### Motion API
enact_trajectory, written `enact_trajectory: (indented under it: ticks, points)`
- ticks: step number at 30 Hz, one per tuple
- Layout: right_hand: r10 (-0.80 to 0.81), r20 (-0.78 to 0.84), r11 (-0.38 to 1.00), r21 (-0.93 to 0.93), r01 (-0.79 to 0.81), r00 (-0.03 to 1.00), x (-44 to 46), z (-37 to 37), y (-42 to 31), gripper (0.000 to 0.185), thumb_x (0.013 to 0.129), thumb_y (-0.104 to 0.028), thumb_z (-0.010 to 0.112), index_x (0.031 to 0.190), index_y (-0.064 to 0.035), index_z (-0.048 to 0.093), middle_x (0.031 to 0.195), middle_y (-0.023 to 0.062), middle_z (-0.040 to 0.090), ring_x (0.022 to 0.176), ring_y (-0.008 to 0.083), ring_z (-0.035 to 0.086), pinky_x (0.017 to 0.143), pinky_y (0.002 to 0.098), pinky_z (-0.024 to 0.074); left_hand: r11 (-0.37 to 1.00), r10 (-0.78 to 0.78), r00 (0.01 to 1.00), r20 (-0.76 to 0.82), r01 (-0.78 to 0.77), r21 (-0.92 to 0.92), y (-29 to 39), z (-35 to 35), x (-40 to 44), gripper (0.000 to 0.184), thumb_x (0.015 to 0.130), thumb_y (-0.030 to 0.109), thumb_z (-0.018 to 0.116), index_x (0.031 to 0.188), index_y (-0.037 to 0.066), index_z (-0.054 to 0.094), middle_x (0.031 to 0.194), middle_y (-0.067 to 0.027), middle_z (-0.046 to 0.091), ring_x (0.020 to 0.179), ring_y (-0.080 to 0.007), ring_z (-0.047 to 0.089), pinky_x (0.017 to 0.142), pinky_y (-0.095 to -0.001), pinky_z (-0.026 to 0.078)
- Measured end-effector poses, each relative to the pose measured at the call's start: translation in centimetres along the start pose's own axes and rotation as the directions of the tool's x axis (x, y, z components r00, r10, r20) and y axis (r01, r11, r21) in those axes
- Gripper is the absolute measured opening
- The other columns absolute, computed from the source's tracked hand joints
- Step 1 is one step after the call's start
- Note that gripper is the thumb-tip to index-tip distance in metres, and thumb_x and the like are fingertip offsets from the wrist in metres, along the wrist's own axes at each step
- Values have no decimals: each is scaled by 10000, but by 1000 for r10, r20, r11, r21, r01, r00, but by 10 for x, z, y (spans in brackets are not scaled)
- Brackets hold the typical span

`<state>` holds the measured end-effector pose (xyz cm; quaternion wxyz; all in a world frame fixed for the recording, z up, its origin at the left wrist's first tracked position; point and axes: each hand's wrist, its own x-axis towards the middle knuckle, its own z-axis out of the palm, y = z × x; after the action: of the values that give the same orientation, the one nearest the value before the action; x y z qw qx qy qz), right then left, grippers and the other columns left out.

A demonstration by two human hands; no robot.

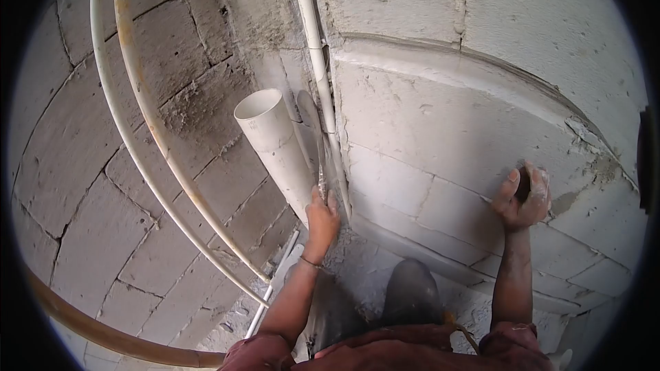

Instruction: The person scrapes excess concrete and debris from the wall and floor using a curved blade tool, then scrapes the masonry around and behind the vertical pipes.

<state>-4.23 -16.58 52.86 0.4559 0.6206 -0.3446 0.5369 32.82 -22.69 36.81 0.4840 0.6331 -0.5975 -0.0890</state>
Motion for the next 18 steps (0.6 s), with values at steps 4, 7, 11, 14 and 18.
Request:
enact_trajectory:
  ticks: [4,7,11,14,18]
  points:
    - [-131,22,975,-180,133,991,5,-4,0,270,906,19,628,1163,79,568,906,203,674,638,287,607,568,389,511,985,58,993,-106,-75,-155,16,-8,-10,252,1011,157,581,1078,-86,577,774,-312,659,763,-537,645,656,-545,507]
    - [-65,43,986,-153,71,997,1,-4,-1,265,906,3,637,1154,74,575,914,199,683,652,297,622,579,397,518,977,66,950,-304,-124,-175,19,-3,-10,257,1010,165,584,1070,-84,582,785,-323,661,777,-544,647,669,-555,509]
    - [35,9,999,-22,-35,999,-6,-5,-1,263,902,-14,651,1142,71,585,922,184,693,682,304,643,655,421,547,1000,-3,1000,-13,3,-17,11,-8,0,267,1012,158,577,1105,-92,586,838,-328,680,805,-535,663,708,-545,520]
    - [-218,116,878,-411,247,969,-3,-8,-1,285,901,-27,660,1159,64,579,947,174,699,714,304,660,751,442,567,986,31,999,-22,-35,-163,17,-15,-3,270,1015,149,568,1122,-98,581,928,-355,676,856,-540,657,736,-538,519]
    - [-38,53,979,-200,47,998,-16,-2,5,303,904,-54,672,1168,60,577,990,171,713,761,320,682,836,458,573,967,21,973,-231,-79,-241,26,-12,-2,280,1016,159,573,1140,-91,592,938,-346,680,876,-534,660,757,-528,524]
